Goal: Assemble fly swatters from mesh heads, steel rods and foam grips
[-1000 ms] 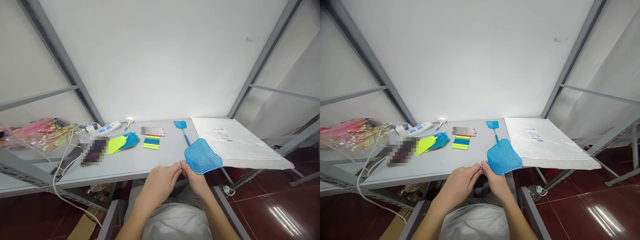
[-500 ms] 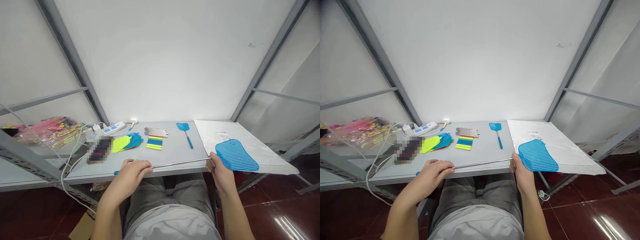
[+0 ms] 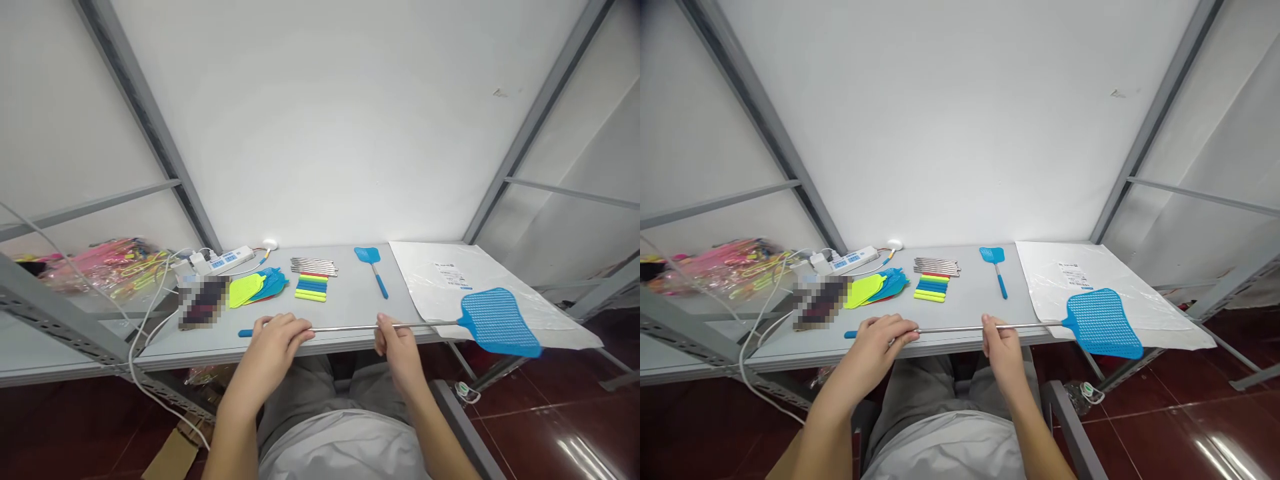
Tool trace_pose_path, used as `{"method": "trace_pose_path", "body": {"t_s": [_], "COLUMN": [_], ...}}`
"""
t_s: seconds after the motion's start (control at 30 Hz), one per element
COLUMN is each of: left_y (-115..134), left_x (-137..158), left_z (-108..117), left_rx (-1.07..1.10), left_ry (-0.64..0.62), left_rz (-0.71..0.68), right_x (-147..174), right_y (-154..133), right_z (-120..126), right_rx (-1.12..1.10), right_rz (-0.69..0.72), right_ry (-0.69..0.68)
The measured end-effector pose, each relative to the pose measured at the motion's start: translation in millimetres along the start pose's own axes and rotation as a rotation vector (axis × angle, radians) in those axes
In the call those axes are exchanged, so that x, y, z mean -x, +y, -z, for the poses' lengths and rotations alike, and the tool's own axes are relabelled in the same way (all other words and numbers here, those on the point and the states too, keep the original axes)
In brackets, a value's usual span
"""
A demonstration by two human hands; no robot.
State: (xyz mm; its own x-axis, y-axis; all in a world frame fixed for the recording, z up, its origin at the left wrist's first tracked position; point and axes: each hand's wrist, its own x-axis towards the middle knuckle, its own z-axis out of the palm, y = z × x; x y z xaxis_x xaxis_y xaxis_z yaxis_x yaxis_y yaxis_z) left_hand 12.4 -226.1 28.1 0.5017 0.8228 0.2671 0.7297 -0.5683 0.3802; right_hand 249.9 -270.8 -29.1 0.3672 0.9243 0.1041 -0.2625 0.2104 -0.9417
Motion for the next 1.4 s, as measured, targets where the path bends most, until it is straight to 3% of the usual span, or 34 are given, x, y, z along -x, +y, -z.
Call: {"method": "trace_pose_path", "body": {"t_s": [0.17,0.27,0.37,0.4,0.43,0.47,0.57,0.63,0.77,1.0,1.2,1.4], "left_y": [34.3,42.7,40.3,39.5,39.7,41.4,55.2,66.0,71.3,51.8,37.2,6.9], "left_x": [-6.4,-9.0,-6.3,-4.3,-2.1,-0.2,1.2,-2.4,-14.7,-23.3,-23.4,-21.5], "left_z": [-13.8,-24.9,-52.9,-65.3,-78.0,-90.1,-115.1,-119.3,-105.8,-79.9,-69.1,-41.2], "left_rx": [-0.060,0.001,0.279,0.454,0.688,0.934,1.110,1.197,1.383,1.650,1.657,1.655], "left_ry": [0.137,0.312,0.634,0.752,0.770,0.717,0.560,0.484,0.430,0.340,0.433,0.651], "left_rz": [-0.089,-0.107,-0.121,-0.140,-0.172,-0.184,-0.131,-0.055,0.096,0.332,0.405,0.427], "right_x": [5.1,1.3,-1.0,-1.0,-0.5,0.3,3.9,6.5,9.3,8.7,6.1,-9.6], "right_y": [6.9,2.4,-1.7,-2.8,-3.8,-4.6,-5.9,-5.0,-1.3,0.3,-7.9,-27.3], "right_z": [-11.2,-2.7,4.9,6.2,6.6,6.3,2.2,-1.4,-4.6,-0.6,6.8,42.9], "right_rx": [-0.039,-0.061,-0.078,-0.082,-0.086,-0.092,-0.118,-0.123,-0.116,-0.064,-0.042,-0.088], "right_rz": [-0.018,-0.003,0.028,0.038,0.050,0.062,0.082,0.076,0.038,-0.050,-0.074,-0.078], "right_ry": [-0.018,0.010,0.058,0.072,0.086,0.098,0.117,0.101,0.036,-0.134,-0.077,0.130]}}
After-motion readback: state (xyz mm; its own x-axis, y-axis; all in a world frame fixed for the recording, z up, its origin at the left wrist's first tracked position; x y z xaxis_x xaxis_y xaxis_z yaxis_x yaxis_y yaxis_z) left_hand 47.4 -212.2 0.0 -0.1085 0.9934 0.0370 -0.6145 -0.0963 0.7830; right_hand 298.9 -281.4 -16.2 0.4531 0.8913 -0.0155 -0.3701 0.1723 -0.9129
